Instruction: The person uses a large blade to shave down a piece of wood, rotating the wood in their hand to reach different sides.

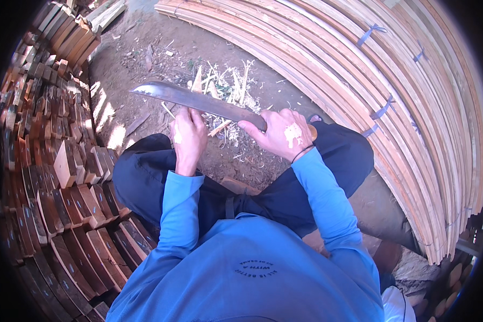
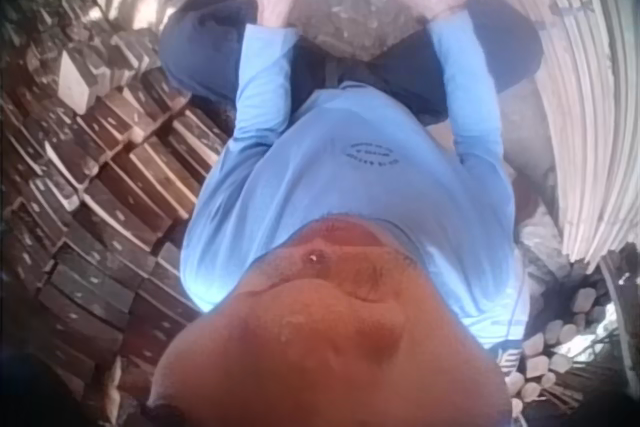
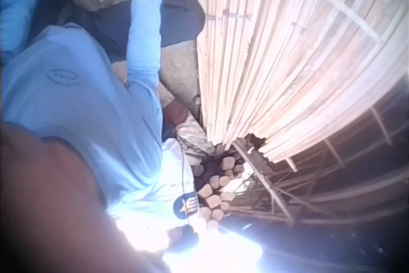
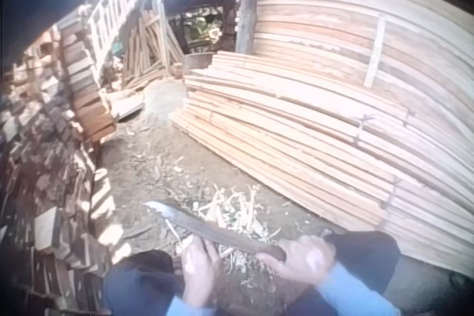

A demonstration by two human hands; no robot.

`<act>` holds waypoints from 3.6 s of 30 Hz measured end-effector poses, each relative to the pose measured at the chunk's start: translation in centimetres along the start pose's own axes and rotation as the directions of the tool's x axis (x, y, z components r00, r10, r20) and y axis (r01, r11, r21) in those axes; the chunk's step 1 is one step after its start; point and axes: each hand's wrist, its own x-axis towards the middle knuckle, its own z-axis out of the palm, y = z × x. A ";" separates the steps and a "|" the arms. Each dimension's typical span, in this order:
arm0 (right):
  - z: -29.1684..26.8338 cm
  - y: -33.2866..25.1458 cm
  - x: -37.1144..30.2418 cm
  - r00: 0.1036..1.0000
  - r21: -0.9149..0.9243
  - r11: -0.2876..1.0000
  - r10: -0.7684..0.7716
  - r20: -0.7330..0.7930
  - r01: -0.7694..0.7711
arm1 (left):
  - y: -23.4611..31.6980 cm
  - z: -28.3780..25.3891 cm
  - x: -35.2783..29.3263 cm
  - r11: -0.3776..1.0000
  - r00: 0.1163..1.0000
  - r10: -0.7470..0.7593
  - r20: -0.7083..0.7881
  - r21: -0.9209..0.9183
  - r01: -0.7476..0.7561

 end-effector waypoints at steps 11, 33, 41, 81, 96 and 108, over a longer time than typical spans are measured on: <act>1.1 5.5 8.0 0.958 0.181 0.940 0.285 0.044 -0.288 | 1.3 -0.5 0.2 0.996 0.993 -0.082 0.086 -0.037 0.085; 0.3 3.0 2.4 0.970 0.057 0.978 0.192 0.150 -0.202 | 1.2 0.0 -1.5 0.927 0.994 0.058 0.093 0.365 -0.088; 0.7 4.7 2.6 0.966 0.256 0.931 0.244 0.088 -0.259 | 1.2 0.3 -1.2 0.965 0.998 0.051 0.042 0.254 -0.060; -1.1 1.2 -0.6 0.938 0.200 0.977 0.000 0.347 -0.074 | 0.4 0.0 -1.0 0.891 0.997 -0.002 0.080 0.453 -0.034; 2.3 2.0 3.1 0.944 0.027 0.970 0.229 0.239 -0.242 | 0.4 0.2 -1.7 0.901 0.997 0.044 0.070 0.429 -0.070; 1.9 6.2 3.9 0.841 0.672 0.506 0.358 0.406 -0.540 | -0.6 0.4 0.0 0.787 0.890 -0.222 0.398 -0.466 0.404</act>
